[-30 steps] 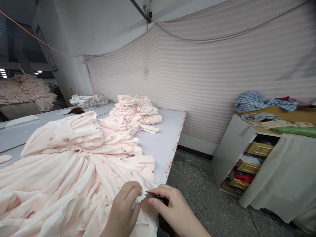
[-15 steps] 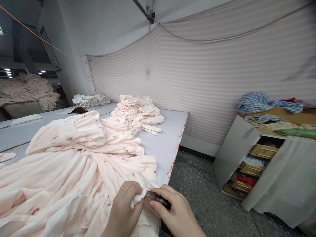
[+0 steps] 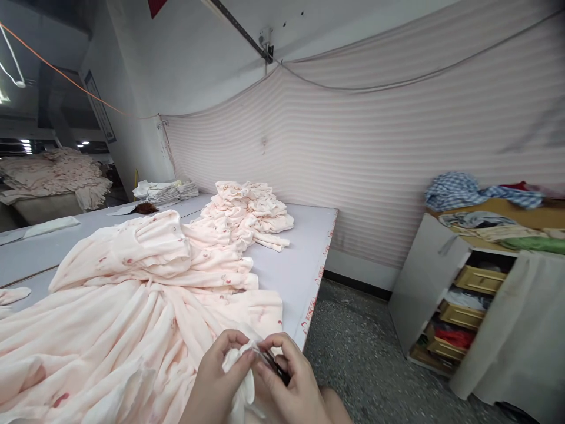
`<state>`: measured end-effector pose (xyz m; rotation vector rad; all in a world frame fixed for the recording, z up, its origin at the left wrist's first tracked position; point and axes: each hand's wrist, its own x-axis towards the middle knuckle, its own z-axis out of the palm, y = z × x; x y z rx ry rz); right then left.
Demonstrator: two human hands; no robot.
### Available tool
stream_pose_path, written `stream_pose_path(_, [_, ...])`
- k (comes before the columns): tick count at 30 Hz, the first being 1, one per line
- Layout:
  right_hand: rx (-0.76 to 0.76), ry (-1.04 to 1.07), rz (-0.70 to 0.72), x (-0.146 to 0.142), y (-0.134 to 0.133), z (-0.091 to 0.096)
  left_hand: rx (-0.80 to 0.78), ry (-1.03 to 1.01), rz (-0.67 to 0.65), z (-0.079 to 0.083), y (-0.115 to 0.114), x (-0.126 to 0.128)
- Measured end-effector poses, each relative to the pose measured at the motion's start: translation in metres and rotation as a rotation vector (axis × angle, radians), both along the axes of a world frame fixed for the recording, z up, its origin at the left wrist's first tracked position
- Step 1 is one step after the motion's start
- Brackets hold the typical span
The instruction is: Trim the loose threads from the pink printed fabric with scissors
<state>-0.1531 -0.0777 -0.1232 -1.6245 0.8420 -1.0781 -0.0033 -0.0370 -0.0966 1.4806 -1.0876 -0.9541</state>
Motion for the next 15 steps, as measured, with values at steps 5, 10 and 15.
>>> stream_pose_path(5, [0.002,-0.079,0.060,0.015,-0.011,-0.010,0.120,0.305,-0.137,0.001,0.001,0.013])
stream_pose_path(10, [0.048,-0.042,-0.015,0.020,-0.010,-0.010,0.082,0.023,-0.080,-0.001,0.005,0.014])
stream_pose_path(15, [0.073,-0.079,-0.065,0.023,-0.011,-0.006,0.059,-0.106,-0.070,0.003,0.003,0.005])
